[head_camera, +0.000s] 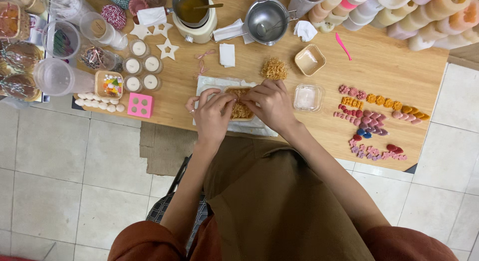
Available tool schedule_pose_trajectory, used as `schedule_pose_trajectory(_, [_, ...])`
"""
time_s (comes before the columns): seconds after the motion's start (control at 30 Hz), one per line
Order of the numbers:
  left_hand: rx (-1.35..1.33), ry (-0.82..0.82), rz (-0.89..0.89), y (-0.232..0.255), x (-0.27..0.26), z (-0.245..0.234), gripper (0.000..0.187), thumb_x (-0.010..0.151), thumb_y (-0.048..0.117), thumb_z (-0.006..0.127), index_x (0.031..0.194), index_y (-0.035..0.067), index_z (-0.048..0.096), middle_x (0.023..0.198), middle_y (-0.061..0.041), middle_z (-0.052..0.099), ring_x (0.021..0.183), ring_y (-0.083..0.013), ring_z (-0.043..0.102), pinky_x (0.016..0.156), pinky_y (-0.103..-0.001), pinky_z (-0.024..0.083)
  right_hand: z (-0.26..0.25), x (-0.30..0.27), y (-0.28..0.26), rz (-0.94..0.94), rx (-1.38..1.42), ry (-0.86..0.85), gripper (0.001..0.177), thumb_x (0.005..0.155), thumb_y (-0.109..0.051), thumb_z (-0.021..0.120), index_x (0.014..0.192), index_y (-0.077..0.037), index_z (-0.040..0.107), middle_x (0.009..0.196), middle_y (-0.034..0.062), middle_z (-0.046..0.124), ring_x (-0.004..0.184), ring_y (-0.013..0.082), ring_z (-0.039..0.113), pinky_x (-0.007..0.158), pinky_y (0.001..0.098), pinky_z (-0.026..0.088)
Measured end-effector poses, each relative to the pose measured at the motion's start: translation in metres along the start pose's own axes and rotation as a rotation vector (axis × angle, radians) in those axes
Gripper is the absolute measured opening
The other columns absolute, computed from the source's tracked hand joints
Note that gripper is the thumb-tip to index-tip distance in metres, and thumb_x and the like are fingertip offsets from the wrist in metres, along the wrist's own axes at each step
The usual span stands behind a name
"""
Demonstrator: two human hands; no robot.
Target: The person fills a small container with shredded paper, places small decorative items inside, and closes the container with a lid before securing it with a thin ribbon and a decorative twine.
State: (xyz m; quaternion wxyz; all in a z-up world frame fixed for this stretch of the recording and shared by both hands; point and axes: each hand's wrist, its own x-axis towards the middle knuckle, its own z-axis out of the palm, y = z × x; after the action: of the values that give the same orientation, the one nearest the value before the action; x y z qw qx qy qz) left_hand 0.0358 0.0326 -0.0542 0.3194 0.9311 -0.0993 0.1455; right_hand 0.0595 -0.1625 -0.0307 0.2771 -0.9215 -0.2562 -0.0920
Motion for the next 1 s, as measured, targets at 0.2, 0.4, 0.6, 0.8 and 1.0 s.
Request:
schedule_pose_trajectory(0.2, [0.001, -0.007, -0.026, 0.002, -0.004, 0.004, 0.005, 0.092, 0.018, 0.079, 0.097, 0.017, 0.078, 0.099, 0.007, 0.077, 0.111, -0.0105, 0.063, 0.106, -0.041, 0.025, 0.008, 0.000, 0.001, 0.000, 0.010, -0.002, 0.009, 0.085, -0.018, 0.082, 0.092, -0.012, 0.080, 0.092, -0.0010, 0.075, 0.090, 0.0183, 0.063, 0.087, 0.0347, 0.045])
schedule_pose_trajectory(0.4, [0.004, 0.002, -0.035, 0.003, -0.003, 0.005, 0.006, 0.092, 0.020, 0.080, 0.098, 0.017, 0.078, 0.101, 0.007, 0.077, 0.112, -0.0122, 0.063, 0.108, -0.041, 0.023, 0.006, 0.001, 0.003, 0.019, 0.030, -0.005, 0.010, 0.085, -0.019, 0.081, 0.092, -0.012, 0.080, 0.092, -0.0010, 0.075, 0.087, 0.0193, 0.062, 0.084, 0.0343, 0.045])
schedule_pose_trajectory(0.6, [0.020, 0.003, -0.031, 0.002, -0.003, 0.002, 0.006, 0.093, 0.020, 0.079, 0.098, 0.018, 0.078, 0.104, 0.006, 0.077, 0.116, -0.0159, 0.062, 0.109, -0.041, 0.023, 0.005, 0.001, 0.000, 0.014, 0.000, 0.017, 0.011, 0.084, -0.022, 0.082, 0.092, -0.014, 0.080, 0.089, -0.0026, 0.074, 0.088, 0.0189, 0.062, 0.084, 0.0346, 0.045])
schedule_pose_trajectory(0.8, [0.029, -0.054, -0.049, 0.004, 0.000, -0.008, 0.016, 0.095, 0.024, 0.079, 0.109, 0.015, 0.077, 0.111, 0.001, 0.075, 0.120, -0.0169, 0.061, 0.109, -0.041, 0.025, -0.010, 0.005, -0.007, 0.043, 0.043, 0.075, 0.016, 0.083, -0.025, 0.084, 0.093, -0.013, 0.079, 0.091, -0.0016, 0.074, 0.087, 0.0187, 0.063, 0.081, 0.0349, 0.044])
schedule_pose_trajectory(1.0, [0.066, -0.025, -0.047, 0.023, 0.009, -0.024, 0.034, 0.097, 0.030, 0.081, 0.126, 0.016, 0.070, 0.125, -0.002, 0.069, 0.129, -0.0203, 0.057, 0.112, -0.043, 0.024, -0.065, -0.030, 0.017, 0.193, 0.054, 0.244, 0.017, 0.085, -0.019, 0.087, 0.098, -0.011, 0.080, 0.095, -0.0003, 0.075, 0.085, 0.0178, 0.063, 0.078, 0.0337, 0.042])
